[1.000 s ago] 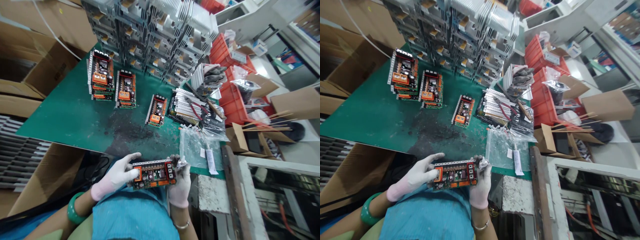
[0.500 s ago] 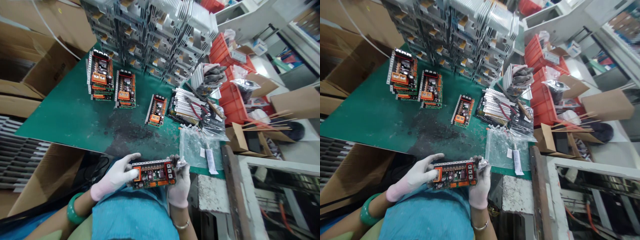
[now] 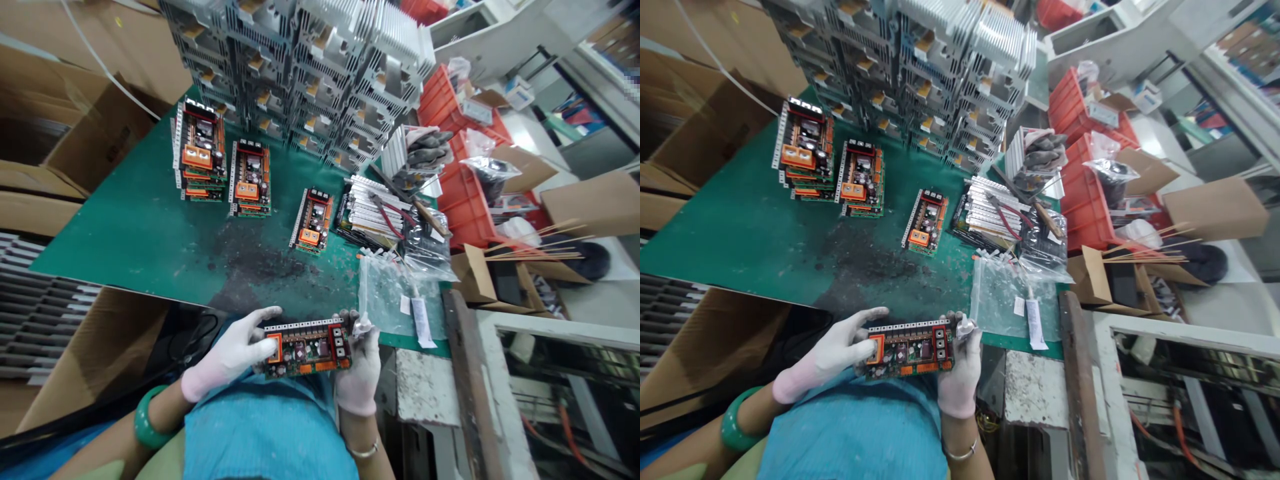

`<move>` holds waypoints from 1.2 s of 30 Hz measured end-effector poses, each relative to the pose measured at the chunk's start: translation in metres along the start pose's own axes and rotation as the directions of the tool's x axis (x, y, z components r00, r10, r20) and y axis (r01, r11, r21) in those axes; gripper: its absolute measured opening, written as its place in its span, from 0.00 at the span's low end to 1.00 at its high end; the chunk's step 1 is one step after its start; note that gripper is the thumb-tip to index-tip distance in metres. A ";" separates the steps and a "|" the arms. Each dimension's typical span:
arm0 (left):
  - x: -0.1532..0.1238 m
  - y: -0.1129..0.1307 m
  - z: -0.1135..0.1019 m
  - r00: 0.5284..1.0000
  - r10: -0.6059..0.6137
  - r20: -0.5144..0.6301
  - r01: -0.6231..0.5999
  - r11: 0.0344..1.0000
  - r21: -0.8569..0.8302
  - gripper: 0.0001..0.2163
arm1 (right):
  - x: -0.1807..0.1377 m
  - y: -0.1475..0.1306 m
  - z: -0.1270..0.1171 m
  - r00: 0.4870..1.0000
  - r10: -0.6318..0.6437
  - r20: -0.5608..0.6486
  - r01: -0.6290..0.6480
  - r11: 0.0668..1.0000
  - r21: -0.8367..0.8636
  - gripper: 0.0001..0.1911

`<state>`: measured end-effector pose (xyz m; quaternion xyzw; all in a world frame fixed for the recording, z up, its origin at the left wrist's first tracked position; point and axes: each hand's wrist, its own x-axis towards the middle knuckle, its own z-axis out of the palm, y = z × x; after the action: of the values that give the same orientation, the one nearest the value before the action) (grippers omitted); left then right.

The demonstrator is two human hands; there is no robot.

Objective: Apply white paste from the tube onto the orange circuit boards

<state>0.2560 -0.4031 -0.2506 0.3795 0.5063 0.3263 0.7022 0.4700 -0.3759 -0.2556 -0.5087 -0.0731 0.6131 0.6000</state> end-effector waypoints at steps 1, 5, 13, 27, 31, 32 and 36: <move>0.000 0.000 0.000 1.000 0.000 0.000 0.000 1.000 -0.006 0.33 | 0.000 0.000 0.000 1.000 -0.003 0.005 0.003 1.000 -0.004 0.19; 0.001 -0.002 0.000 1.000 -0.002 -0.007 0.002 1.000 0.004 0.34 | 0.001 0.000 -0.002 0.999 -0.019 0.033 0.020 0.999 -0.041 0.20; 0.000 0.001 0.000 1.000 -0.004 0.003 0.004 1.000 -0.007 0.34 | -0.001 -0.001 0.002 1.000 -0.007 0.007 0.007 1.000 -0.019 0.19; 0.001 0.003 0.000 1.000 0.004 0.002 -0.004 1.000 0.009 0.34 | -0.001 -0.003 0.005 1.000 -0.008 0.006 0.008 1.000 -0.002 0.18; 0.001 0.002 -0.001 1.000 0.000 0.002 0.000 1.000 0.011 0.34 | -0.001 -0.003 0.007 1.000 -0.024 0.006 0.024 1.000 -0.016 0.19; 0.001 0.002 -0.001 1.000 0.001 0.005 -0.001 1.000 0.006 0.33 | -0.001 -0.003 0.007 1.000 -0.026 0.006 0.026 0.999 -0.020 0.19; 0.001 0.002 -0.001 1.000 0.008 0.004 -0.008 1.000 0.001 0.33 | 0.000 -0.003 0.007 1.000 -0.027 0.009 0.028 0.999 -0.018 0.19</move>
<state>0.2551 -0.4008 -0.2497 0.3824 0.5036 0.3281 0.7018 0.4669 -0.3718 -0.2499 -0.5103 -0.0884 0.6064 0.6034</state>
